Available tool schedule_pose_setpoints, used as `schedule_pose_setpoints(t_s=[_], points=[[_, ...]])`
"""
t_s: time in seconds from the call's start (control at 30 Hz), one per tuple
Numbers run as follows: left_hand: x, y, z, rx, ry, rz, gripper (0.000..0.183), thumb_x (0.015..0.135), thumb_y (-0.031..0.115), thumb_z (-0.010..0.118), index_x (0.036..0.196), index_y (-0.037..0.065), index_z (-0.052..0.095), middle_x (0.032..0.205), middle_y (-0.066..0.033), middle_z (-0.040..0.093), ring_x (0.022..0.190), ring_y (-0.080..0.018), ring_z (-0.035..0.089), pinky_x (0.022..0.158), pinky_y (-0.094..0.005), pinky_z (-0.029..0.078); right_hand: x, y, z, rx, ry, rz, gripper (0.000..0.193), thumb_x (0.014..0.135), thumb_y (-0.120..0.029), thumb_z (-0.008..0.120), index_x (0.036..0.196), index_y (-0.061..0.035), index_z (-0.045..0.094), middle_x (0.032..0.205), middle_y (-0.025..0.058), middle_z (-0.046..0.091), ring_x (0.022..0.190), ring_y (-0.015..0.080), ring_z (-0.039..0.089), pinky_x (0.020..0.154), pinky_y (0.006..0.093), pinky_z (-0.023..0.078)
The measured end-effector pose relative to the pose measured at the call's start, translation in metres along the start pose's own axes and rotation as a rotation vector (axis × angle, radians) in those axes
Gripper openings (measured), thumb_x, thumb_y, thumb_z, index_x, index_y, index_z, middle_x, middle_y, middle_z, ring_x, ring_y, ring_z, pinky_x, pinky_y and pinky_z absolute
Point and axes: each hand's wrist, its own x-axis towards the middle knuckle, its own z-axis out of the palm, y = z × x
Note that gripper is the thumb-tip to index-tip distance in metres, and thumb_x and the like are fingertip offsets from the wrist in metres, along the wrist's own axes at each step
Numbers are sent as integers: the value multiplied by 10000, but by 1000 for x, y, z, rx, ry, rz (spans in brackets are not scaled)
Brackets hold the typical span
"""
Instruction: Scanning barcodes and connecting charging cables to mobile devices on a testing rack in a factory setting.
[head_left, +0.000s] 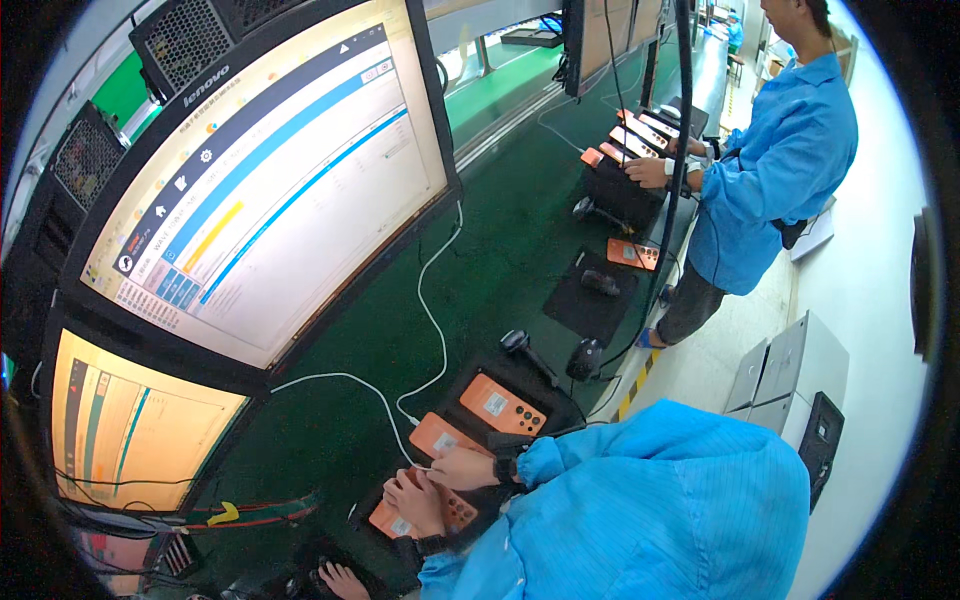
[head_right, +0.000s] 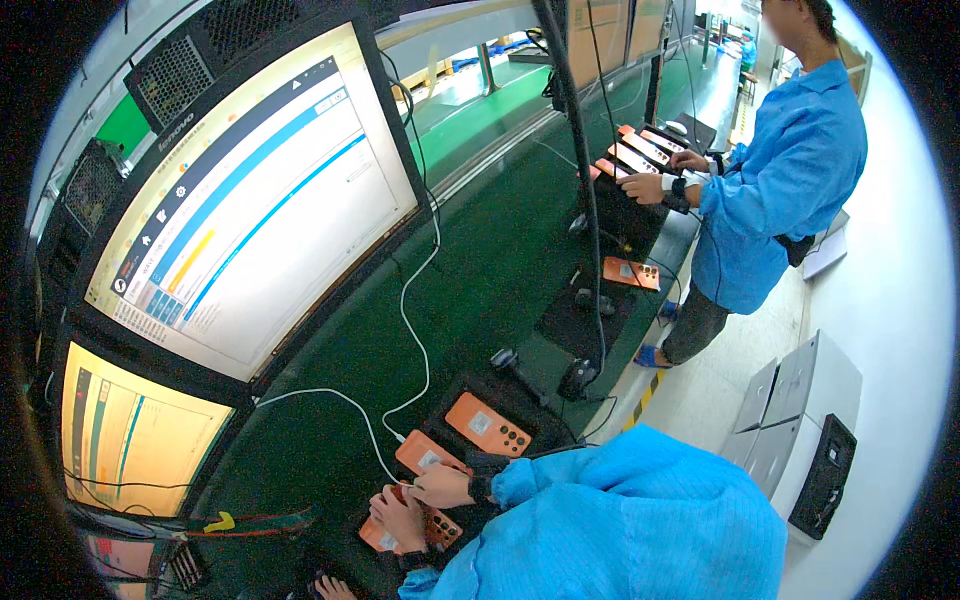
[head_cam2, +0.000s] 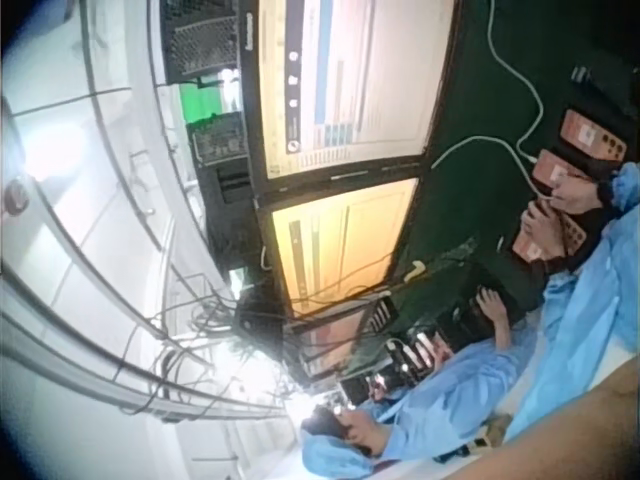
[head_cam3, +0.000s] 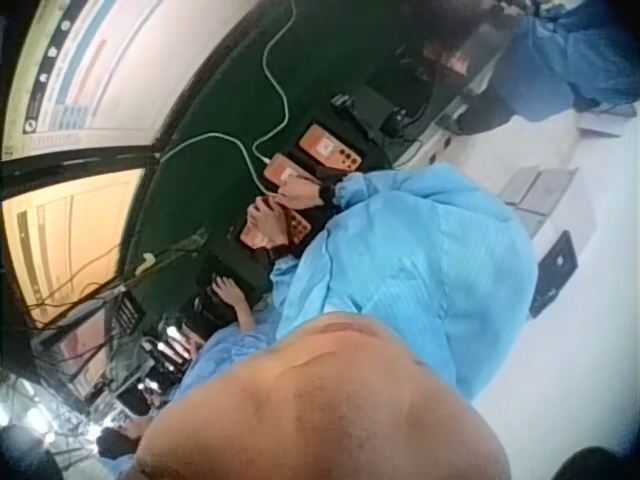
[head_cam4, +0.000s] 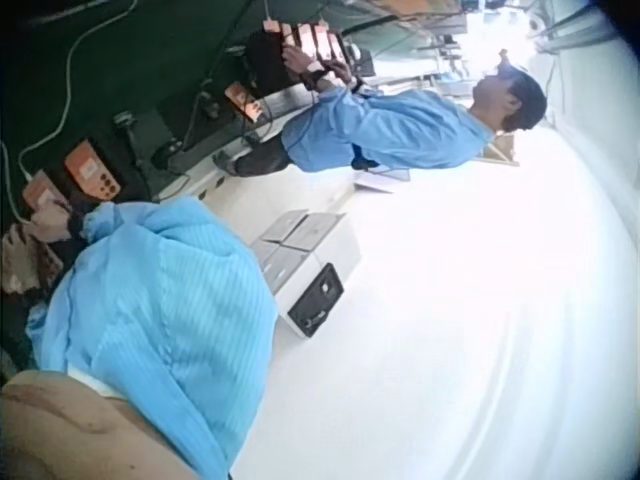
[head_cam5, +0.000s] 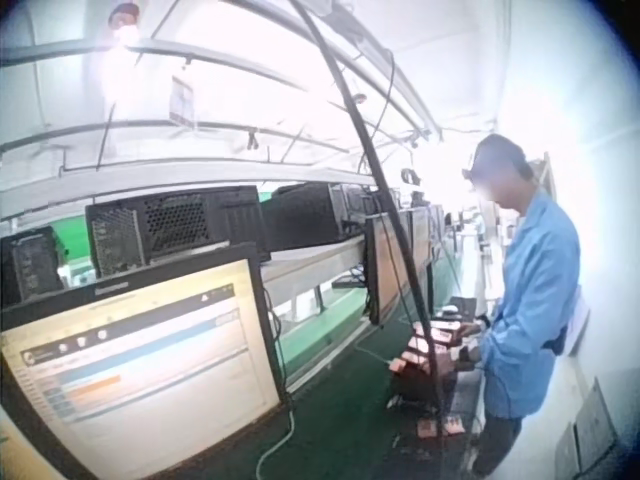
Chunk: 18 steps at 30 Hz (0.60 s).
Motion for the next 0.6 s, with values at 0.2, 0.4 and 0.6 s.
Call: schedule_pose_setpoints(t_s=[0.2, 0.4, 0.6], points=[[-2, -6, -7, 92, 3, 66, 350, 836, 382, 627, 1026, 91, 580, 1003, -142, 439, 977, -339, 431, 895, -480, 327, 4, -18, -53, 477, -239, 443, 243, 897, -220, 563, 855, 6, 640, 786, 141, 646, 740, 298, 611, 657, 419, 461], [10, 3, -23, -70, 16, 24, 469, 740, 363, 735, 1004, 35, 528, 985, -160, 434, 947, -343, 434, 859, -456, 359, 16, 0, -39, 643, -35, 339, 237, 893, -243, 596, 909, -20, 675, 788, 150, 650, 728, 307, 625, 652, 413, 474], [-16, 25, -74, -583, -51, -286, 529, 771, 179, 746, 1139, -6, 413, 1094, -158, 470, 991, -286, 510, 846, -375, 438, 65, -42, -66, 756, -45, 132, 240, 892, -220, 607, 970, -5, 679, 873, 142, 660, 844, 319, 625, 742, 410, 483]])
